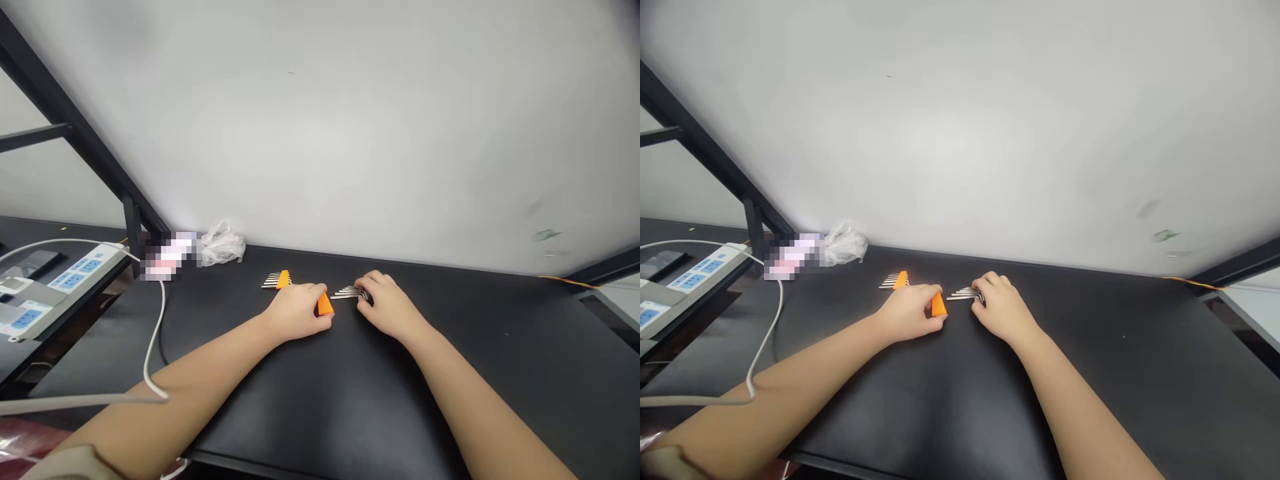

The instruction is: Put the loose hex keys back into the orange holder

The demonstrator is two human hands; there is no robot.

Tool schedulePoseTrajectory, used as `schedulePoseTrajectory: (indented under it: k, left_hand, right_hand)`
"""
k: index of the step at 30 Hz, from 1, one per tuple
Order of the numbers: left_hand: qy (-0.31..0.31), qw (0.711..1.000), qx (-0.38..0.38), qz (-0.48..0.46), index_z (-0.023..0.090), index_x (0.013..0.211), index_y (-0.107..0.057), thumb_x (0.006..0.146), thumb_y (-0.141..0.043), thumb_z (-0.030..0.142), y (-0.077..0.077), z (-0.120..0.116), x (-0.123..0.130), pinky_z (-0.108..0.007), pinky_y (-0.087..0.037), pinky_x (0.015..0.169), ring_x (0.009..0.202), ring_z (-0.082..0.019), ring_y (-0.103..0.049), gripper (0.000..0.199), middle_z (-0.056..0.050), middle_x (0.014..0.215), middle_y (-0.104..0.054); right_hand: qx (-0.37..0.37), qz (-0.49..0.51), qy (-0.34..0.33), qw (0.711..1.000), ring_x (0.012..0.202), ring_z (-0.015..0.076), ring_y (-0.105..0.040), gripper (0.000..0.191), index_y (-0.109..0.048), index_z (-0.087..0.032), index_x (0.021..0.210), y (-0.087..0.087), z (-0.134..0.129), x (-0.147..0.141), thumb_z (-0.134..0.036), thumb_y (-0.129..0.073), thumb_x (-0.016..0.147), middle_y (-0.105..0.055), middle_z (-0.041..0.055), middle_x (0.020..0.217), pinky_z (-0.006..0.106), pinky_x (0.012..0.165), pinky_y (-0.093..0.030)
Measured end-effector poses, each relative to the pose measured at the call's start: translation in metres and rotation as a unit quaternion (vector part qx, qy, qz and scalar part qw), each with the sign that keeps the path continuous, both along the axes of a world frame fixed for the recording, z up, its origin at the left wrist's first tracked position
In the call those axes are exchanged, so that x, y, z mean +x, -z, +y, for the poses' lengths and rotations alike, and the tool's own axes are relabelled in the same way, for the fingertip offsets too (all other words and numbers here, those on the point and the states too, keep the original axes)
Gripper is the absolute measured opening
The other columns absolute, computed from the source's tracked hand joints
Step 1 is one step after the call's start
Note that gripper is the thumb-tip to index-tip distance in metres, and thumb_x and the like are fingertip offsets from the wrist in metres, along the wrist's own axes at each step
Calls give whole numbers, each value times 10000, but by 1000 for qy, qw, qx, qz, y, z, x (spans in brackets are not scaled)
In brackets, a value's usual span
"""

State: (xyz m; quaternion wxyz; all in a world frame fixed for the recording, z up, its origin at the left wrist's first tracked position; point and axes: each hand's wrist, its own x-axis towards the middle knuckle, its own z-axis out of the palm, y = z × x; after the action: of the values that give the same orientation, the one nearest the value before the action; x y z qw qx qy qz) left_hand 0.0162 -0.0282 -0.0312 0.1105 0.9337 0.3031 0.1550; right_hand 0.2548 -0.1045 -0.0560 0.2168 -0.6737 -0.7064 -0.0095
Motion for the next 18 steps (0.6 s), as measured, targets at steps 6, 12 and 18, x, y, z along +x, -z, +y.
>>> schedulePoseTrajectory:
  k: [6, 12, 18]
  left_hand:
    - [3, 1000, 24, 7, 219, 1264, -567, 833, -620, 334, 3, 6, -4, -343, -484, 760, 913, -256, -668, 449, -72, 1030, -690]
    - [-6, 1000, 13, 27, 199, 1376, -529, 840, -611, 289, 3, 21, -10, -350, -510, 813, 975, -258, -665, 550, -94, 1130, -671]
    - [23, 999, 10, 21, 198, 1455, -459, 921, -589, 309, 7, 26, -12, -352, -518, 881, 1027, -251, -662, 561, -103, 1190, -651]
  right_hand:
    - [28, -22, 19, 999, 1017, 259, -560, 262, -661, -242, 1146, 1, -2, -1, -271, -586, 897, -591, 98, 1173, 406, 892, -459]
    - [4, -62, -5, 998, 932, 240, -544, 93, -648, -223, 860, -9, -5, -5, -189, -565, 885, -594, 73, 1001, 386, 825, -442]
    - [-64, 43, -51, 996, 734, 156, -548, 85, -556, -221, 834, -13, -14, -13, -137, -544, 846, -582, 33, 937, 292, 661, -444]
